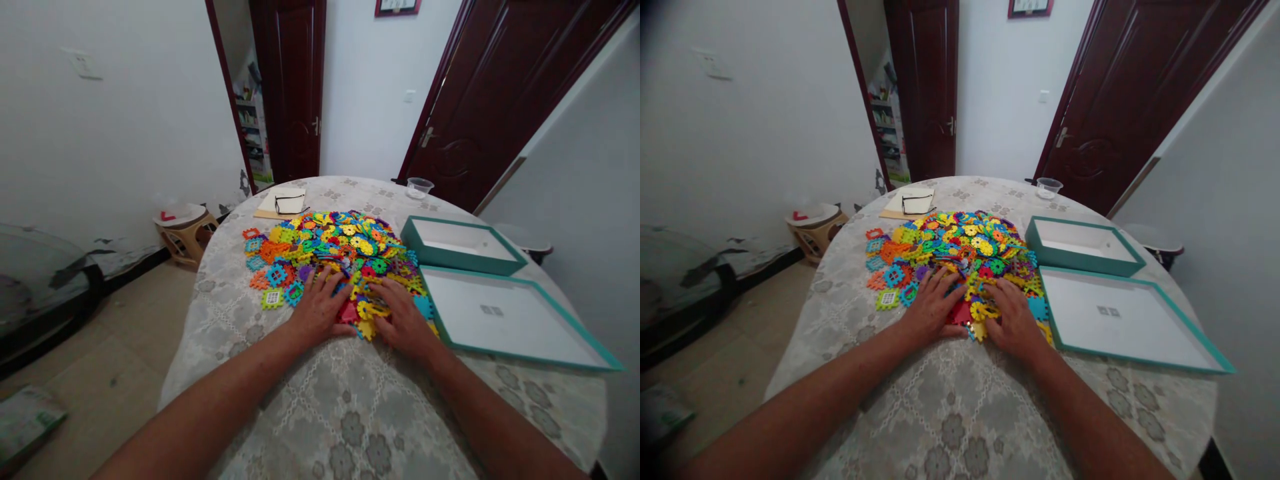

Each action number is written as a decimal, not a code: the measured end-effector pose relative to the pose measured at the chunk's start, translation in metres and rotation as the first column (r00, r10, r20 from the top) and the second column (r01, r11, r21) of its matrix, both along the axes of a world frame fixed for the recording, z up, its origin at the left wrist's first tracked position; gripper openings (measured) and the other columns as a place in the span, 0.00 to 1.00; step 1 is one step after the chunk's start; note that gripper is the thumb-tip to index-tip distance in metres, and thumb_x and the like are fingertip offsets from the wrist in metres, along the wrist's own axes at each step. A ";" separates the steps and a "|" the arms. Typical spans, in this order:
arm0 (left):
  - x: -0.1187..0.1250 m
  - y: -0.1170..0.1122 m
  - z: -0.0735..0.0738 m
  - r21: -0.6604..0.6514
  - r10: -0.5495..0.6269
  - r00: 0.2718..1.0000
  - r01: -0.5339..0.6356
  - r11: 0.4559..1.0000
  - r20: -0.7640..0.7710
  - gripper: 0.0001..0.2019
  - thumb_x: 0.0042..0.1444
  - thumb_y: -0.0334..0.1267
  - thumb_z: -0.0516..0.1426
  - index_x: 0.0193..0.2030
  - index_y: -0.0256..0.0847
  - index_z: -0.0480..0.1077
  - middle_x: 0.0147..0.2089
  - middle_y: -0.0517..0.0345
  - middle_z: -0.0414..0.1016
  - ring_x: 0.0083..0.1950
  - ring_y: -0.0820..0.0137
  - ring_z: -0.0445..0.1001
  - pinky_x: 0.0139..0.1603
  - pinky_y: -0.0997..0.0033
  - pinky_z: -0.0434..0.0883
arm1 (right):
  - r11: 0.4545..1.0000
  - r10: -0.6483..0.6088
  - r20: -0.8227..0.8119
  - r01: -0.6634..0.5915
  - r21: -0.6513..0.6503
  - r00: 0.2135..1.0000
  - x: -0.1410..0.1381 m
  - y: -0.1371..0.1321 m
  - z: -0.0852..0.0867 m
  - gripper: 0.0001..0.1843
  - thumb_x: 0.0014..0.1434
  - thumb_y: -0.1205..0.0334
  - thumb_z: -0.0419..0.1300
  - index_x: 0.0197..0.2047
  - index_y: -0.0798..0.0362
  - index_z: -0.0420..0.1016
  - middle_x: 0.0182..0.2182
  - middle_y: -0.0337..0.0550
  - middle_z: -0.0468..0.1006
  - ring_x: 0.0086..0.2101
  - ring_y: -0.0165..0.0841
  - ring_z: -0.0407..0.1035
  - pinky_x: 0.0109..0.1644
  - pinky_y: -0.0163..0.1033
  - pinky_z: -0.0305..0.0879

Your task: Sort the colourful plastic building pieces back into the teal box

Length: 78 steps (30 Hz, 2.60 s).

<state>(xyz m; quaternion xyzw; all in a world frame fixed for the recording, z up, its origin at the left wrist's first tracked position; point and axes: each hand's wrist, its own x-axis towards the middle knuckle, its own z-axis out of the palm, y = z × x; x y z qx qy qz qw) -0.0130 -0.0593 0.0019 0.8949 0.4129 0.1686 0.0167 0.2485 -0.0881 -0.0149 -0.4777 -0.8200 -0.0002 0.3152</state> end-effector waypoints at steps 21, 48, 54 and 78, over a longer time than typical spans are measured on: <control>-0.049 0.008 0.015 -0.015 0.042 0.999 -0.042 0.999 -0.023 0.58 0.43 0.68 0.71 0.78 0.52 0.56 0.81 0.42 0.53 0.81 0.39 0.46 0.79 0.30 0.43 | 0.998 -0.054 0.245 0.043 0.050 0.968 -0.049 0.015 -0.003 0.33 0.68 0.43 0.61 0.70 0.51 0.70 0.67 0.59 0.69 0.65 0.53 0.63 0.72 0.64 0.56; -0.016 -0.004 0.029 0.088 -0.036 0.988 0.023 0.996 0.150 0.26 0.63 0.46 0.66 0.65 0.41 0.71 0.67 0.40 0.72 0.69 0.48 0.70 0.70 0.42 0.68 | 0.998 -0.054 -0.178 0.058 0.021 0.983 -0.018 0.007 0.012 0.21 0.73 0.59 0.56 0.67 0.50 0.72 0.61 0.57 0.75 0.63 0.46 0.68 0.68 0.58 0.67; 0.016 -0.010 0.039 0.108 -0.071 0.915 0.030 0.994 0.397 0.10 0.68 0.37 0.60 0.54 0.40 0.75 0.49 0.47 0.82 0.52 0.58 0.80 0.58 0.54 0.77 | 0.999 -0.029 -0.297 0.020 -0.035 0.955 -0.021 0.003 0.022 0.20 0.71 0.57 0.59 0.64 0.48 0.75 0.59 0.54 0.77 0.61 0.46 0.70 0.68 0.57 0.67; -0.013 -0.024 0.045 -0.319 -0.030 0.907 0.178 0.931 0.419 0.06 0.65 0.42 0.62 0.42 0.42 0.73 0.41 0.57 0.77 0.43 0.66 0.75 0.45 0.67 0.70 | 0.802 -0.075 -0.520 -0.258 -0.539 0.851 -0.051 -0.026 0.035 0.20 0.75 0.47 0.52 0.53 0.48 0.81 0.39 0.42 0.81 0.36 0.35 0.74 0.35 0.37 0.68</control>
